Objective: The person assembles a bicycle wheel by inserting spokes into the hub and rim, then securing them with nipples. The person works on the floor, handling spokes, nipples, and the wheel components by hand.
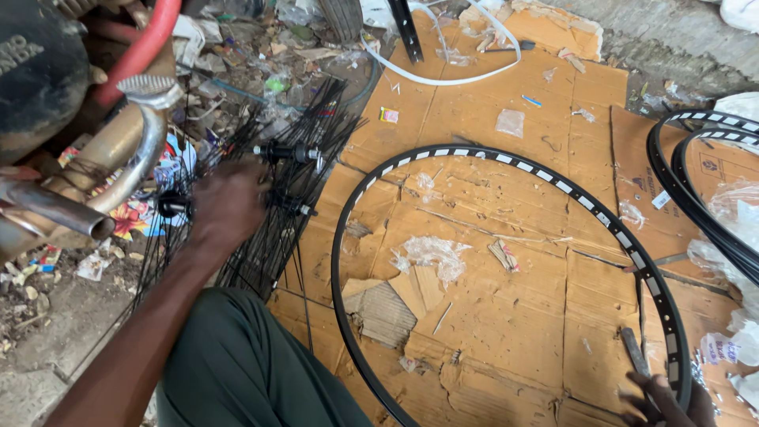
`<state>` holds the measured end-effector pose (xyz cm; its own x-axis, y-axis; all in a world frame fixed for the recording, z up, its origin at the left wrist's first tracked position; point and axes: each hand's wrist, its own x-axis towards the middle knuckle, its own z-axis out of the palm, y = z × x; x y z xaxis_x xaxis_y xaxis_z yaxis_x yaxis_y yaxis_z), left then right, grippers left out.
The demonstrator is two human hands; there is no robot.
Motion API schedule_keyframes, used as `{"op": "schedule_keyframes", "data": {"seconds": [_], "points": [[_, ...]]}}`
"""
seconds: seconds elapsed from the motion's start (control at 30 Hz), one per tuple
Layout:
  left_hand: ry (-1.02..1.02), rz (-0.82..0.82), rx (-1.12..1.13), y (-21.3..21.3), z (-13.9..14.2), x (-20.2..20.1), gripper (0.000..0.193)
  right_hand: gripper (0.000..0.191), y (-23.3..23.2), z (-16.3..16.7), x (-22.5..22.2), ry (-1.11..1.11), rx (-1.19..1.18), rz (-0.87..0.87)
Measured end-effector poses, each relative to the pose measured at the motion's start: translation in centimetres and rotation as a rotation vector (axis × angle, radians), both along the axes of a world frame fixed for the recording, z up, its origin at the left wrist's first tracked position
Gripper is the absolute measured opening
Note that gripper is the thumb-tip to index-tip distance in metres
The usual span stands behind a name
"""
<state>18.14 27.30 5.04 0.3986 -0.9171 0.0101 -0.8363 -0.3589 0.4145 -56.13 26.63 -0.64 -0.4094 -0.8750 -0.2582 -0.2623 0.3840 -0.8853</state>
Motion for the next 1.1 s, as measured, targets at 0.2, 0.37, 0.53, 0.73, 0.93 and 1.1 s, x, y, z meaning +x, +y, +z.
{"op": "schedule_keyframes", "data": {"seconds": [0.2, 0.37, 0.53, 0.73, 0.93, 1.1], "points": [[-0.135, 0.147, 0.131, -6.2, -1.5, -2.3, 0.100, 0.057, 0.8, -1.6, -0.8, 0.918, -0.372, 0.132], [-0.006, 0.200, 0.267, -7.5, -2.4, -0.3, 0.107, 0.044, 0.3, 2.4, 3.2, 1.204, -0.411, 0.281], [0.054, 0.275, 0.125, -8.8, -3.4, 0.2, 0.097, 0.029, -0.9, 9.7, 18.0, 0.790, -0.529, 0.641], [0.186, 0.405, -0.001, -9.0, -2.2, 2.4, 0.070, 0.026, -1.7, 16.6, 34.1, 0.553, -0.464, 1.030], [0.485, 0.473, -0.166, -8.5, -2.2, 5.4, 0.047, 0.020, -3.0, 15.7, 44.0, 0.270, -0.246, 1.123], [0.455, 0.446, -0.263, -8.6, -2.4, 6.5, 0.042, 0.039, -9.5, 10.4, 52.5, 0.606, -0.640, 1.462]]}}
